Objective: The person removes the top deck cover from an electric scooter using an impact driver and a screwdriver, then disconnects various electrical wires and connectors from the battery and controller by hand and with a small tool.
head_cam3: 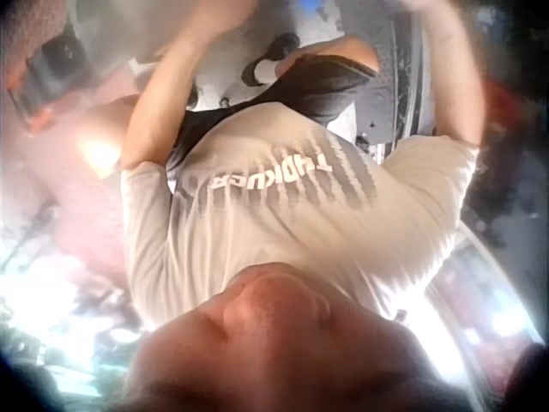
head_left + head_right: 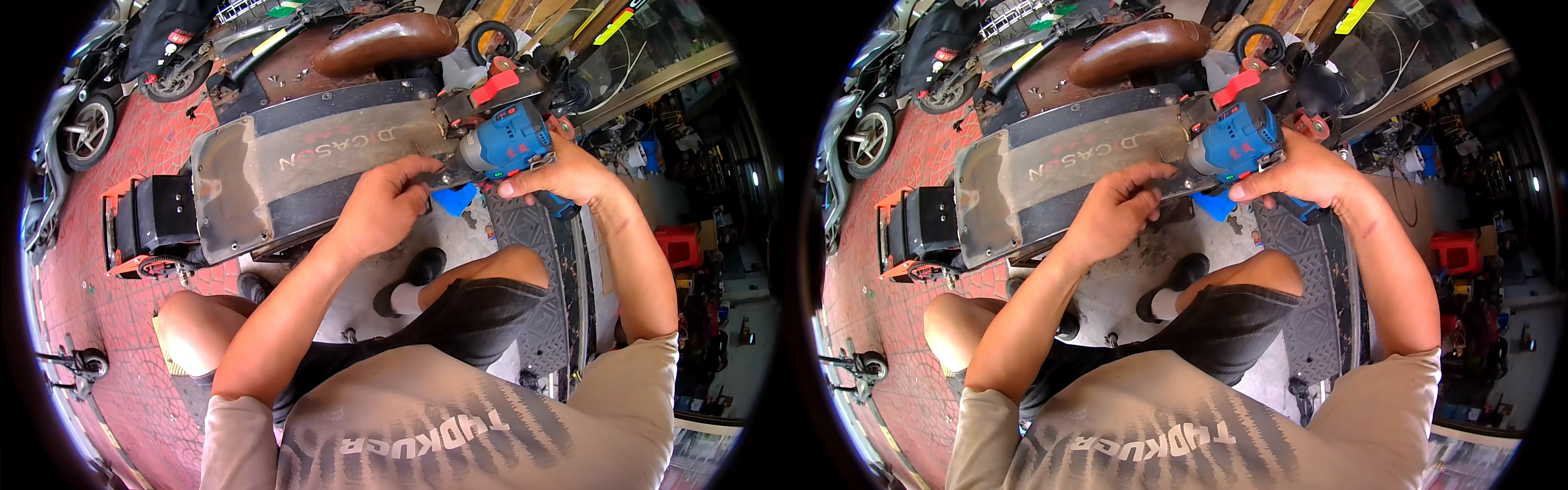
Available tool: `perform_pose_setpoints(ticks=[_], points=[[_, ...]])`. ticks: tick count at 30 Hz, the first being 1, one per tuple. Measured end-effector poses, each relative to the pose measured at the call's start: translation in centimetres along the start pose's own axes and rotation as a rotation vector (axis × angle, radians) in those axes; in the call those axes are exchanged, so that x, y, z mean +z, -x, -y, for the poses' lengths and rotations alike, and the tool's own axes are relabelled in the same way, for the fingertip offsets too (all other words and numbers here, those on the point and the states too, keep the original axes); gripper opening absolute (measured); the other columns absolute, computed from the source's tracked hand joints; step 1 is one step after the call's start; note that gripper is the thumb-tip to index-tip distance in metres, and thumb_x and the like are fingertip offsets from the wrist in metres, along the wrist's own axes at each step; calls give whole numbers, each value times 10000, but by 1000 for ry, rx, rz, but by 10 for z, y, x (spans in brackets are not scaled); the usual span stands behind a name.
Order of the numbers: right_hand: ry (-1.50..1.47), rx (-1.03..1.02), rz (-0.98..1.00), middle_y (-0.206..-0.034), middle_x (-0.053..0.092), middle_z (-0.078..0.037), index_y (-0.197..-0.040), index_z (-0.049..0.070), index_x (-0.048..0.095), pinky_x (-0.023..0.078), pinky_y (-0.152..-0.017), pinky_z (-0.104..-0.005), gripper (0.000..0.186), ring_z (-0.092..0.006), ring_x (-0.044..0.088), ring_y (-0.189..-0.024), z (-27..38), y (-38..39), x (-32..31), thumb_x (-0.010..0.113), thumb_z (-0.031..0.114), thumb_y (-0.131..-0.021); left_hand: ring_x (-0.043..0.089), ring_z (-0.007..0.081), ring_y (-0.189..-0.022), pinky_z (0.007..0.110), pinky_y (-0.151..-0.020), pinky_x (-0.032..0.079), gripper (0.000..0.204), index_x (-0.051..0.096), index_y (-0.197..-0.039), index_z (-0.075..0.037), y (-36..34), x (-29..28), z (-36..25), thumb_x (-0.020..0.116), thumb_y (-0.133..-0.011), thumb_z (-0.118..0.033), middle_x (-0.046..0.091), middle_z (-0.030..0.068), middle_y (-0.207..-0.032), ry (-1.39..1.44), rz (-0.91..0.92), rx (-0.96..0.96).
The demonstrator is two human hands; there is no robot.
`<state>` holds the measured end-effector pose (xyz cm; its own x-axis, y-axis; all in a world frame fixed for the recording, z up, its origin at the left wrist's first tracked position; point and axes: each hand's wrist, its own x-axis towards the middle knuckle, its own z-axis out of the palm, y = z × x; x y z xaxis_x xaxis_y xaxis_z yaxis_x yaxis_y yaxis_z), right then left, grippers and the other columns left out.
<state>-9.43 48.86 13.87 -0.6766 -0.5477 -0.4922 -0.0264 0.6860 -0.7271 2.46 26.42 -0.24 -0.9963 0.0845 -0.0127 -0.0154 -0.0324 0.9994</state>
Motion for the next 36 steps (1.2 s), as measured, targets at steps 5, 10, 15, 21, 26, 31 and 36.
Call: perform_pose_setpoints(ticks=[5,10,15,21,26,31,36], points=[[89,6,-20,-1025,733,-66,-1198,17,676,545,-602,-296,546,-157,670,-839,-25,-11,-8,924,156,-731,625,136,-732,318,-697,526,580,530,-1499,-10,-11,15,6,536,-919,-25,667,78,-838,-257,60,-59],[204,-10,9,-955,739,-61,-1130,12,714,544,-591,-296,470,-140,651,-741,-35,-21,-9,916,176,-738,671,189,-720,349,-729,542,597,525,-1491,14,-17,26,17,546,-899,-58,701,169,-885,-452,5,29],[146,-15,26,-931,735,-59,-1122,15,714,523,-571,-293,439,-126,633,-702,-50,-24,-15,904,157,-752,684,195,-713,356,-728,551,605,529,-1485,20,-23,34,14,544,-887,-73,720,189,-921,-452,-6,-38],[74,-47,29,-882,737,-62,-1086,16,715,515,-574,-286,375,-125,630,-663,-58,-27,-15,883,148,-778,651,176,-675,346,-710,544,613,543,-1478,18,-25,34,11,544,-874,-86,710,159,-860,-385,-25,-117],[77,-71,48,-859,736,-64,-1083,16,716,513,-572,-288,363,-122,633,-660,-60,-28,-16,876,152,-788,641,181,-664,347,-716,540,597,574,-1449,21,-20,39,7,541,-866,-103,693,149,-792,-402,-77,-120],[112,-95,61,-856,730,-63,-1131,21,716,515,-569,-291,399,-126,637,-671,-65,-27,-15,877,153,-790,674,214,-691,363,-746,545,599,597,-1419,30,-17,44,8,548,-844,-129,702,179,-795,-418,-123,-85],[119,-100,51,-888,739,-88,-1127,21,729,535,-610,-324,399,-158,675,-733,-56,-24,-10,881,142,-778,690,222,-689,367,-748,550,583,609,-1398,39,-17,46,11,548,-843,-131,717,194,-814,-418,-153,-83]])
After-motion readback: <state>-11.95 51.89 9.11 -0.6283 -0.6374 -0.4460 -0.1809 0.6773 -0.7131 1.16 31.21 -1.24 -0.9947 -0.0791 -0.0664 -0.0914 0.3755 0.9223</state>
